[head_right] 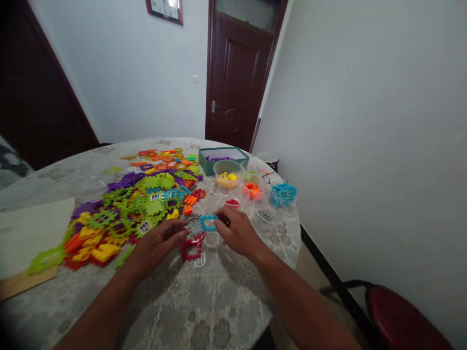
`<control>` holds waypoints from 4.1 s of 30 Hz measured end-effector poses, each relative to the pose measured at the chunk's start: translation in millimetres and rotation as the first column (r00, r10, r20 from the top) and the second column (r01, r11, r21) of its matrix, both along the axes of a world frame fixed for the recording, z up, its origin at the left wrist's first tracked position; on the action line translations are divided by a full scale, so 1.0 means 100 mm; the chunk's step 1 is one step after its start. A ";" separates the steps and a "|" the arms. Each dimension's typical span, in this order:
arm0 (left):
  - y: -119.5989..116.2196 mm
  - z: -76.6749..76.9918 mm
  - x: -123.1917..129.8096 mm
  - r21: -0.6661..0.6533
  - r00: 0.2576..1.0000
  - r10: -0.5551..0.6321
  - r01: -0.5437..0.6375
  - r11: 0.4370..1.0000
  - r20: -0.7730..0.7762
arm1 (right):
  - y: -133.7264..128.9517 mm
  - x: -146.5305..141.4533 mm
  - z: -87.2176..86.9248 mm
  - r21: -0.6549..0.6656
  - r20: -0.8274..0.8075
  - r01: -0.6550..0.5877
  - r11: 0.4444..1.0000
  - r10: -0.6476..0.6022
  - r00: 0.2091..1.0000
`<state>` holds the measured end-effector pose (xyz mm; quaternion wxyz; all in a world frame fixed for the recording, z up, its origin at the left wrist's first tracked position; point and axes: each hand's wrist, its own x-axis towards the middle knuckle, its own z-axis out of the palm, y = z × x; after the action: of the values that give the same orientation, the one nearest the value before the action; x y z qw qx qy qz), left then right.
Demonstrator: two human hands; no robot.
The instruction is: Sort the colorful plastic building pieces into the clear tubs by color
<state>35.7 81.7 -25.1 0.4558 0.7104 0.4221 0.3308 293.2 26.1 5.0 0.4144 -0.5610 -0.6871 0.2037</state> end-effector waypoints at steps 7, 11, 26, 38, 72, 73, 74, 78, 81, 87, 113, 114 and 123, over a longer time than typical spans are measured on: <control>0.05 -0.02 -0.05 0.109 0.973 0.144 -0.126 0.986 -0.181 | 0.04 1.26 0.24 0.384 0.195 0.492 0.781 -0.589 0.784; 0.06 -0.02 -0.09 0.227 0.934 0.264 -0.210 0.951 -0.240 | 0.15 1.96 0.15 0.378 0.396 0.591 0.713 -0.701 0.593; 0.05 -0.11 -0.11 0.426 0.880 0.346 -0.191 0.885 -0.325 | 0.15 2.03 -0.16 0.468 0.518 0.565 0.679 -0.729 0.448; -0.04 -0.20 -0.03 0.436 0.906 0.161 0.029 0.900 -0.392 | 0.44 0.00 -0.07 -0.211 0.571 -0.176 0.962 0.267 0.776; -0.10 -0.17 -0.03 0.353 0.720 0.153 0.136 0.926 -0.677 | 0.65 -0.24 -0.65 -0.257 -0.050 -0.212 0.943 0.207 0.977; -0.09 -0.16 -0.03 0.351 0.717 0.159 0.127 0.928 -0.679 | 0.64 -0.28 -0.67 -0.229 -0.049 -0.191 0.954 0.185 0.982; -0.08 -0.16 -0.03 0.348 0.712 0.168 0.113 0.931 -0.682 | 0.64 -0.31 -0.69 -0.194 -0.035 -0.173 0.966 0.169 0.985; -0.07 -0.12 -0.04 0.385 0.712 0.277 -0.010 0.923 -0.645 | 0.64 -0.44 -0.76 -0.037 0.130 -0.179 0.983 0.182 0.975; -0.06 -0.09 -0.07 0.452 0.732 0.398 -0.138 0.881 -0.553 | 0.66 -0.54 -0.77 -0.050 0.304 -0.134 0.990 0.142 0.942; -0.04 -0.05 -0.12 0.400 0.731 0.515 -0.351 0.847 -0.448 | 0.77 -0.65 -0.72 -0.146 0.456 -0.051 0.988 0.113 0.883; 0.00 -0.07 -0.04 -0.235 0.928 0.359 -0.329 0.915 0.100 | 0.65 -0.65 -0.53 -0.251 -0.355 -0.227 0.941 0.129 0.926; 0.00 -0.08 -0.04 -0.230 0.934 0.340 -0.309 0.923 0.109 | 0.64 -0.68 -0.53 -0.238 -0.356 -0.243 0.940 0.148 0.923; 0.07 -0.26 -0.01 -0.193 0.937 0.272 -0.232 0.953 0.217 | 0.66 -0.77 -0.64 -0.258 -0.435 -0.282 0.924 0.149 0.888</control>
<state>34.5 88.7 -51.3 0.5143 0.5647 0.4773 0.4345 216.2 91.8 -58.6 0.4283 -0.4840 -0.6027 0.4681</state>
